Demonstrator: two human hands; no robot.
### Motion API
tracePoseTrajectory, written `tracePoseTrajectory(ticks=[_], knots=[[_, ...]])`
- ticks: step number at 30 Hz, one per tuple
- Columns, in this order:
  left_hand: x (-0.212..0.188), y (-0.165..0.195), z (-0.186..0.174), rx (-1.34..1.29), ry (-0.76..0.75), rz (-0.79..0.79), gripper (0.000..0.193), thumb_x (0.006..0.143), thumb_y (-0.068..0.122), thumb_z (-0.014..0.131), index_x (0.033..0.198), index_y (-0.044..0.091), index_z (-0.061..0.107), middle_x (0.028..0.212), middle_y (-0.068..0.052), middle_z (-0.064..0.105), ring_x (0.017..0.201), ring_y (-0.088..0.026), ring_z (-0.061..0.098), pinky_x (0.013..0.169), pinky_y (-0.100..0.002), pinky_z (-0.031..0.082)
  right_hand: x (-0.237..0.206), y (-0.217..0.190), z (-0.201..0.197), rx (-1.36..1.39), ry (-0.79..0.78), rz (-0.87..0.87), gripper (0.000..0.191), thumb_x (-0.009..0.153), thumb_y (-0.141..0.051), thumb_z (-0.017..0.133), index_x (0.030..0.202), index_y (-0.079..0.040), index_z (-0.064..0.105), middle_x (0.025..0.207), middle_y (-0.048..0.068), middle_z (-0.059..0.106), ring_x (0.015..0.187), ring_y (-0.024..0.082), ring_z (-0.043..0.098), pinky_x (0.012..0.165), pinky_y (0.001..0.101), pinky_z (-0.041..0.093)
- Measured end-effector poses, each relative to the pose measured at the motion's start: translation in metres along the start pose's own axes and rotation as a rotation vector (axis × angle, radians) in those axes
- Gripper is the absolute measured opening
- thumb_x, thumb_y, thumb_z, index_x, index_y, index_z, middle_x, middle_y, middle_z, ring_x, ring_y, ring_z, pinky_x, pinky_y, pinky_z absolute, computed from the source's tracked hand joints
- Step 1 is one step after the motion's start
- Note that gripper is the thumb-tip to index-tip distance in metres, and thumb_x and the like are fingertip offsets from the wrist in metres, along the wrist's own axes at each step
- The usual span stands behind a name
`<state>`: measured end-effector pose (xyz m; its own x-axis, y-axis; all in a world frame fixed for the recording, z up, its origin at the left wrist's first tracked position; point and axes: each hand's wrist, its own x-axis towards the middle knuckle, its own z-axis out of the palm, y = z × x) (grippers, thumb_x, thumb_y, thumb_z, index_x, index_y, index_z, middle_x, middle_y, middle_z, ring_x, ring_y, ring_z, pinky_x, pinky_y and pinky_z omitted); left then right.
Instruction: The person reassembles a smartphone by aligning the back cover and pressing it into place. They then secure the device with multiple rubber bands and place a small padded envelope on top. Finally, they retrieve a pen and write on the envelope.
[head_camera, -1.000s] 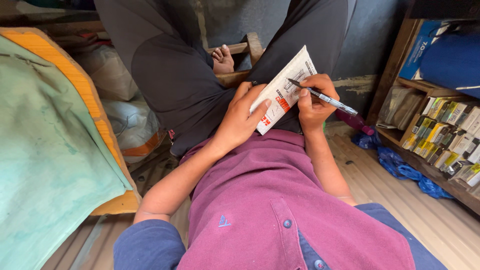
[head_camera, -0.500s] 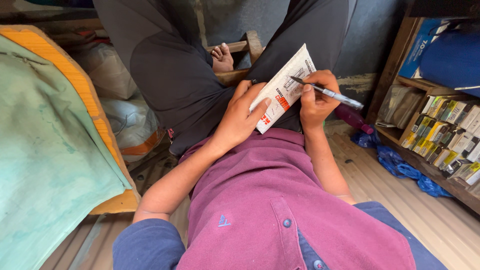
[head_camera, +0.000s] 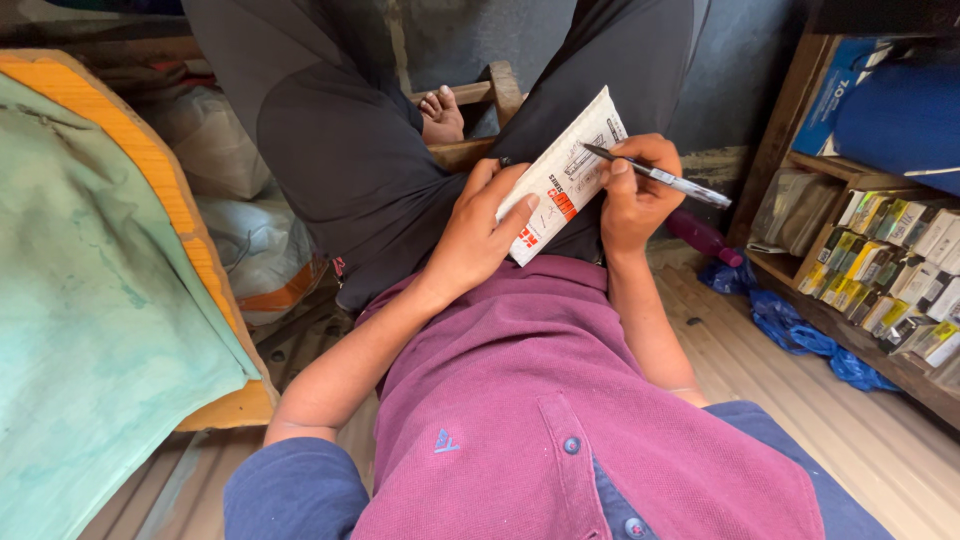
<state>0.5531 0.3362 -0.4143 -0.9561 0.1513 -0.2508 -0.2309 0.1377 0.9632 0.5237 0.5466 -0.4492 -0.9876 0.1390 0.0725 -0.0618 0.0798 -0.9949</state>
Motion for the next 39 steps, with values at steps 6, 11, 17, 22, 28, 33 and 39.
tracePoseTrajectory(ticks=[6, 11, 17, 22, 28, 33, 39], knots=[[0.000, 0.002, 0.000, 0.000, -0.002, -0.012, 0.034, 0.102, 0.019, 0.063, 0.131, 0.000, 0.061, 0.110, -0.017, 0.053, 0.101, -0.031, 0.060, 0.092, -0.038, 0.050, 0.001, -0.004, 0.002, -0.054, 0.015, 0.011, 0.007, 0.105, -0.005, 0.062, 0.104, 0.001, 0.058, 0.092, 0.006, 0.059, 0.071, 0.010, 0.056, 0.065, 0.0226, 0.046], [-0.002, 0.006, 0.000, 0.014, -0.006, -0.031, 0.034, 0.102, 0.019, 0.063, 0.131, 0.001, 0.061, 0.112, -0.017, 0.052, 0.103, -0.032, 0.060, 0.093, -0.038, 0.050, 0.005, -0.007, 0.005, 0.067, 0.074, 0.094, 0.004, 0.104, -0.001, 0.061, 0.105, 0.001, 0.058, 0.085, 0.007, 0.059, 0.069, 0.012, 0.055, 0.066, 0.0255, 0.046], [-0.006, 0.010, -0.001, 0.060, 0.041, 0.092, 0.035, 0.102, 0.017, 0.065, 0.133, -0.001, 0.060, 0.136, -0.023, 0.047, 0.123, -0.039, 0.056, 0.105, -0.041, 0.047, 0.015, -0.035, 0.011, 0.194, -0.032, 0.012, 0.006, 0.099, -0.001, 0.064, 0.105, 0.000, 0.062, 0.096, 0.011, 0.063, 0.077, 0.014, 0.060, 0.069, 0.0247, 0.050], [-0.011, 0.015, -0.003, 0.165, 0.049, 0.155, 0.037, 0.099, 0.014, 0.067, 0.132, -0.001, 0.061, 0.140, -0.021, 0.047, 0.129, -0.040, 0.050, 0.111, -0.043, 0.042, 0.025, -0.062, 0.018, -0.254, -0.454, -0.125, 0.010, 0.096, 0.000, 0.070, 0.105, 0.004, 0.067, 0.098, 0.013, 0.068, 0.085, 0.016, 0.063, 0.078, 0.0270, 0.050], [-0.017, 0.017, -0.007, 0.153, 0.061, 0.156, 0.036, 0.098, 0.013, 0.068, 0.131, -0.001, 0.061, 0.141, -0.020, 0.048, 0.125, -0.039, 0.050, 0.109, -0.045, 0.043, 0.031, -0.077, 0.037, -0.264, -0.472, -0.037, 0.009, 0.096, -0.001, 0.070, 0.104, 0.002, 0.068, 0.096, 0.010, 0.068, 0.084, 0.016, 0.063, 0.078, 0.0279, 0.050], [-0.021, 0.013, -0.009, 0.180, 0.082, 0.260, 0.037, 0.096, 0.011, 0.068, 0.129, -0.003, 0.062, 0.145, -0.022, 0.046, 0.132, -0.041, 0.046, 0.115, -0.047, 0.040, 0.037, -0.102, 0.049, -0.526, -0.640, -0.185, 0.016, 0.091, -0.007, 0.080, 0.105, -0.003, 0.074, 0.101, 0.009, 0.070, 0.093, 0.024, 0.065, 0.084, 0.0350, 0.051], [-0.024, 0.004, -0.010, 0.158, 0.056, 0.297, 0.030, 0.093, 0.006, 0.067, 0.121, -0.005, 0.063, 0.149, -0.024, 0.045, 0.137, -0.042, 0.045, 0.118, -0.047, 0.038, 0.038, -0.124, 0.059, -0.635, -0.716, -0.194, 0.024, 0.087, -0.014, 0.084, 0.109, -0.009, 0.078, 0.104, 0.008, 0.070, 0.095, 0.026, 0.060, 0.084, 0.0380, 0.049]])
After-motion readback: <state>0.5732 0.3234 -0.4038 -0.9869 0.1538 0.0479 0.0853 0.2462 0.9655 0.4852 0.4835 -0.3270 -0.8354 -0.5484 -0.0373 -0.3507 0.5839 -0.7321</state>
